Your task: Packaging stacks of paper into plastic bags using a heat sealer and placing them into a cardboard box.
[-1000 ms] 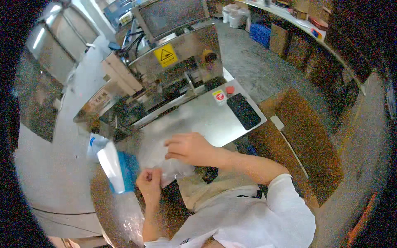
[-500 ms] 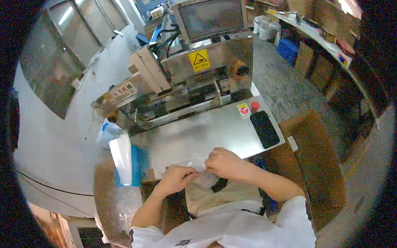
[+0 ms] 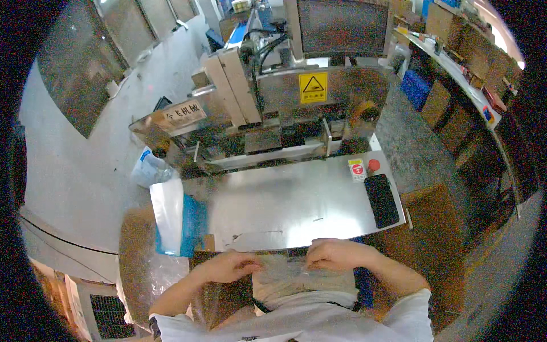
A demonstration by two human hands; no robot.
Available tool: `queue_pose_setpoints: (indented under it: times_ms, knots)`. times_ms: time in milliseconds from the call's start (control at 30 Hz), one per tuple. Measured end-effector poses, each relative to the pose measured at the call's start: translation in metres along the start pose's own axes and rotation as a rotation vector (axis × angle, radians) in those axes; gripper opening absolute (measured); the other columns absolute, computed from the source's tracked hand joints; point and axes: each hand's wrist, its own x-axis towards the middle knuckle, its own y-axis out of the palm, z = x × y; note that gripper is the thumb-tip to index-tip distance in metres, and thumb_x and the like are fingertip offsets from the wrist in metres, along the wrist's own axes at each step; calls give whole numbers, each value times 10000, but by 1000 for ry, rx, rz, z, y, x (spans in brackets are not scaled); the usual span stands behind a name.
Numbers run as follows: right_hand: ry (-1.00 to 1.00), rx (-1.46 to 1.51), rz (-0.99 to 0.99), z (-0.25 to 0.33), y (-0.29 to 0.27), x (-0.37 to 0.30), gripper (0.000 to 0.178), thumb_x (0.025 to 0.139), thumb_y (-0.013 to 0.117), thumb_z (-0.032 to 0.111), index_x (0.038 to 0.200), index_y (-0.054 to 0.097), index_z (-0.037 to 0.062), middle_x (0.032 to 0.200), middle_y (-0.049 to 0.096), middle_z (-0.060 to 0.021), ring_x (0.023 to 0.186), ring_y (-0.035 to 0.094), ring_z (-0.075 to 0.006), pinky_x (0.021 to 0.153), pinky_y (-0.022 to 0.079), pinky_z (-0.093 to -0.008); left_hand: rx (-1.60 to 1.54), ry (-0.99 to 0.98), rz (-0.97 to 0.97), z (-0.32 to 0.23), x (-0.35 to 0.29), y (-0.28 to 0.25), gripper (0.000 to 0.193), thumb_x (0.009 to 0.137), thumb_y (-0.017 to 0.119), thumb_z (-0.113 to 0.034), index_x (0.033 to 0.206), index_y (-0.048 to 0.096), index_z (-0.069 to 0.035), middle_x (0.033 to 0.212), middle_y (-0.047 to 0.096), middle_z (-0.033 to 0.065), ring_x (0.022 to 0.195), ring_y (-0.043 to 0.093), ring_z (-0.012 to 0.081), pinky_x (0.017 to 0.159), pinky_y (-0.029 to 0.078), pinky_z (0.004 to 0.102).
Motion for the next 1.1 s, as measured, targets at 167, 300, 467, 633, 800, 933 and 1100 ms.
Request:
queue_pose_setpoints:
  times_ms: [167, 300, 467, 633, 800, 933, 1100]
  knots:
    - [-153, 152, -147, -38, -31, 28, 127, 909, 701, 165, 878, 735, 47, 1069, 705, -106, 1098, 623, -296, 959, 477, -414, 200, 19, -95, -4, 16, -44, 214, 1002, 523, -242, 1051, 632, -65, 954, 702, 160, 907, 673, 354, 783, 523, 438]
    - [80, 151, -362, -60, -83, 79, 158, 888, 707, 177, 907, 731, 22, 888, 728, -81, 825, 663, -144, 756, 535, -349, 207, -67, -184, 32, 73, -110, 257, 987, 601, -275, 1083, 630, -39, 1000, 696, 129, 922, 659, 255, 832, 519, 388]
    - [149, -103, -598, -123, -140, 146, 233, 892, 660, 243, 942, 734, 27, 878, 731, -156, 810, 701, -265, 750, 539, -389, -154, -42, -205, 85, 155, -199, 195, 912, 635, -229, 905, 659, -35, 821, 662, 34, 751, 608, 136, 688, 502, 300]
    - [282, -407, -630, -138, -191, 183, 219, 903, 595, 179, 955, 698, -7, 942, 689, -226, 862, 668, -380, 774, 531, -415, -248, -38, -360, 69, 187, -246, 236, 847, 737, -207, 983, 696, -18, 809, 673, 39, 778, 624, 118, 682, 522, 275]
    - [344, -643, -677, -148, -188, 203, 237, 897, 577, 188, 948, 694, -12, 934, 669, -249, 934, 642, -426, 818, 521, -481, -143, 207, -563, 75, 215, -242, 428, 763, 843, -112, 1161, 701, -43, 991, 734, 61, 882, 660, 148, 766, 565, 316]
    - [267, -856, -617, -79, -127, 227, 339, 921, 571, 200, 1176, 611, -19, 1224, 628, -211, 1178, 576, -364, 982, 454, -488, 598, -123, -997, 87, 209, -197, 368, 793, 786, -209, 1085, 693, -4, 1027, 712, 205, 935, 700, 331, 780, 556, 468]
    - [322, -864, -662, -84, -121, 210, 480, 948, 575, 263, 1354, 512, 14, 1380, 557, -194, 1326, 483, -348, 1082, 375, -537, 658, -99, -926, 38, 148, -4, 530, 922, 592, -376, 1257, 573, 34, 1273, 580, 247, 1239, 513, 412, 1048, 328, 608]
